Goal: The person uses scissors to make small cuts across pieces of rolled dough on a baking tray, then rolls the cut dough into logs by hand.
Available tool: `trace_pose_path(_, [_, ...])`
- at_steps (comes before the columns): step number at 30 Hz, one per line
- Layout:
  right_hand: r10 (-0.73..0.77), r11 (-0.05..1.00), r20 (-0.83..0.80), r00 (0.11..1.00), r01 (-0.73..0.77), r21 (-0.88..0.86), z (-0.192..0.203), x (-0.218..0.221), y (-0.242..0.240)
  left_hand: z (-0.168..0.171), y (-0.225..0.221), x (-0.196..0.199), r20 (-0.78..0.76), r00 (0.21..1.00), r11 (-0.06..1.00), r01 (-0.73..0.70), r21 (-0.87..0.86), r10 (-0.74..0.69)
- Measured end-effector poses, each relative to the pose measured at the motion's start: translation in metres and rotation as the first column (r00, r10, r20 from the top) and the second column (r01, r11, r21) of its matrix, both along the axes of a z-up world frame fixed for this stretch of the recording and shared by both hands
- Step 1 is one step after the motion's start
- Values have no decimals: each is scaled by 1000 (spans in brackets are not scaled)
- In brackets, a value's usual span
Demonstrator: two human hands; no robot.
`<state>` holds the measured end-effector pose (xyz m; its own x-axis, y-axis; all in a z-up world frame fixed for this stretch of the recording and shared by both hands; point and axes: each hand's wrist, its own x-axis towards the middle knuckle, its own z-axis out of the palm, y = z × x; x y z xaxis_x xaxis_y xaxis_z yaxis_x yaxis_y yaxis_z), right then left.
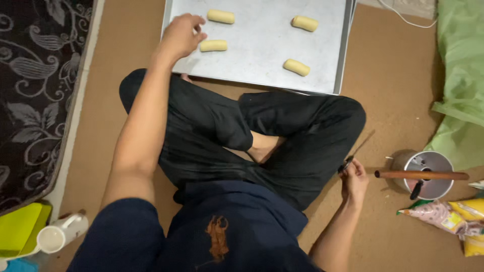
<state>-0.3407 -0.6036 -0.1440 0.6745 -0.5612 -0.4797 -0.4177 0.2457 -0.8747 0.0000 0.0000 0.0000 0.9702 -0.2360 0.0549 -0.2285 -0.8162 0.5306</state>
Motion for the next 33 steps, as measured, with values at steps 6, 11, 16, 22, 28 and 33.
trace_pose_path(6, [-28, 989, 296, 955, 69, -130, 32, -13, 2, -110, -24, 64, -276, 960, 912, 68, 404, 51])
trace_pose_path(11, [109, 907, 240, 965, 2, -420, 116, 19, 30, -150, -21, 71, -225, 974, 950, 94, 299, -26])
trace_pose_path(16, [214, 883, 121, 969, -140, -447, 129, 110, 82, -154, -42, 78, -103, 991, 995, 76, -63, -82])
trace_pose_path(22, [683, 547, 22, 730, -491, -678, 112, 232, 195, -144, -44, 60, -160, 980, 992, 123, 11, -120])
trace_pose_path(28, [627, 759, 186, 756, -540, -364, -8, 347, 270, -288, -35, 83, -246, 885, 734, -466, -494, 396])
trace_pose_path(33, [710, 596, 120, 694, -500, -628, -31, 389, 344, -227, -47, 65, -95, 986, 842, -165, -514, 136])
